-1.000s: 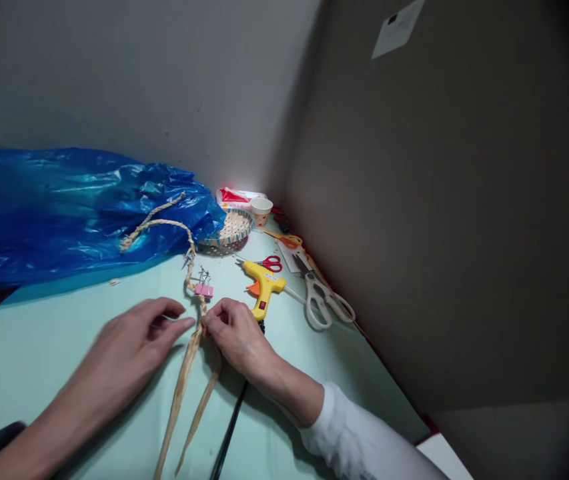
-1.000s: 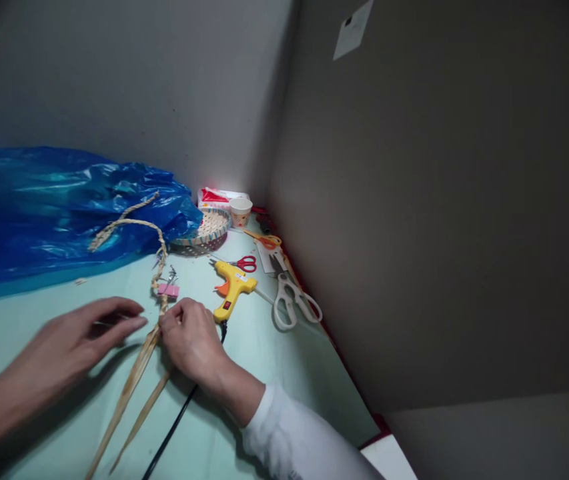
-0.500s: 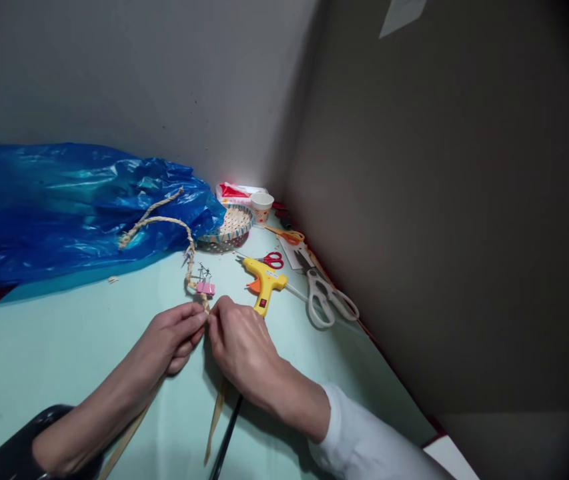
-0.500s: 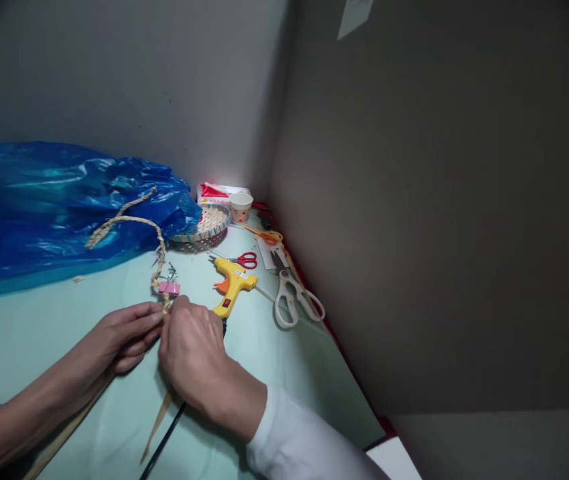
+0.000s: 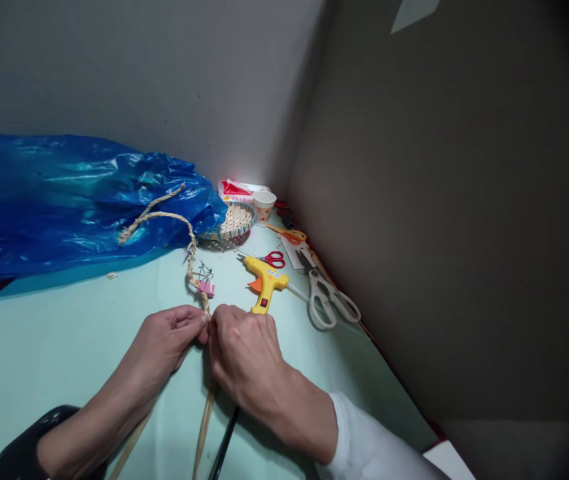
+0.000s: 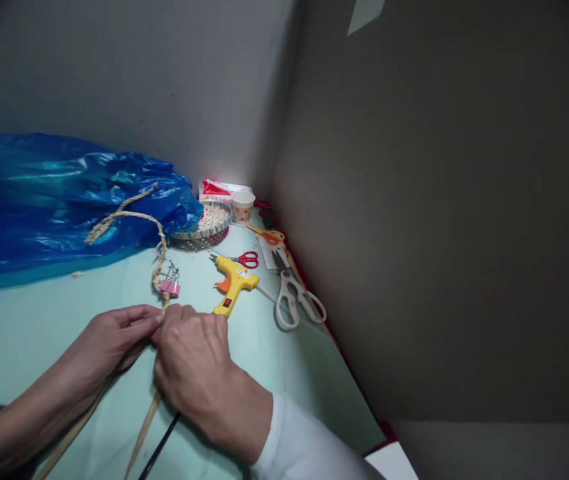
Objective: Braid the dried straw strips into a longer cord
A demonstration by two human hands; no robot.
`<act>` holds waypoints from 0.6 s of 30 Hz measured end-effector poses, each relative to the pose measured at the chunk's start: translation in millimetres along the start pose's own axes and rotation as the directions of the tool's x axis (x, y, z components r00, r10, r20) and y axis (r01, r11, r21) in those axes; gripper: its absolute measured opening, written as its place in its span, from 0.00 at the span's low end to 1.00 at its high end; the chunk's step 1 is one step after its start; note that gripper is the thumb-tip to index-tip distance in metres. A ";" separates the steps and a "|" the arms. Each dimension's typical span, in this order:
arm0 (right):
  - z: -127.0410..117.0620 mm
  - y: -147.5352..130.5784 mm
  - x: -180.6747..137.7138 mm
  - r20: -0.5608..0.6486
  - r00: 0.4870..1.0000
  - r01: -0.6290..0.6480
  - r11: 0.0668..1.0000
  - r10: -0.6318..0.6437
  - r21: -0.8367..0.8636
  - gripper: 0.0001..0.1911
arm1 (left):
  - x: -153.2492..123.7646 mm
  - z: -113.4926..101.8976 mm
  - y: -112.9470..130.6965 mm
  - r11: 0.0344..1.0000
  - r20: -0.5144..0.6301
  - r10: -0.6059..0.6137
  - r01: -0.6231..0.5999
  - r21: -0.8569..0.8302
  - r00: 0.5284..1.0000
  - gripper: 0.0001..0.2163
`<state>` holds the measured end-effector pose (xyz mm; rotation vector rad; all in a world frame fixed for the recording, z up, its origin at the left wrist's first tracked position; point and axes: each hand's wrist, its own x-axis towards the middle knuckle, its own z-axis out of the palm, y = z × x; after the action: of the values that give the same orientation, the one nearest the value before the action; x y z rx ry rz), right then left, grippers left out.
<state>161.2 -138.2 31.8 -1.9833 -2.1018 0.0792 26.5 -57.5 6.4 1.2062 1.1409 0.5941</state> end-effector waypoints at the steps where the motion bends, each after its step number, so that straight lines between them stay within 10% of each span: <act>1: 0.4 -1.5 -0.8 -0.013 0.999 0.036 0.999 -0.036 -0.038 0.05 | 0.1 -0.1 -0.2 1.000 0.006 -0.005 0.005 -0.009 1.000 0.21; 11: 28.3 -14.4 -10.8 -0.396 0.806 0.352 0.894 -0.440 -0.277 0.09 | -8.2 -10.8 9.4 0.980 0.100 -0.095 0.111 -0.166 0.990 0.24; 14: 15.0 -9.3 -7.6 -0.385 0.878 0.329 0.943 -0.285 0.053 0.07 | -6.6 -14.9 10.5 0.973 0.088 -0.103 0.119 -0.200 0.991 0.26; 18: -8.0 -0.1 3.3 -0.092 0.987 -0.063 0.845 0.132 0.532 0.16 | -5.2 -20.0 8.5 0.967 0.164 -0.083 0.120 -0.227 0.983 0.26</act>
<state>162.6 -136.0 40.0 -1.6999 -1.6611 0.4853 8.1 -51.1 17.4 0.9662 0.9666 0.5328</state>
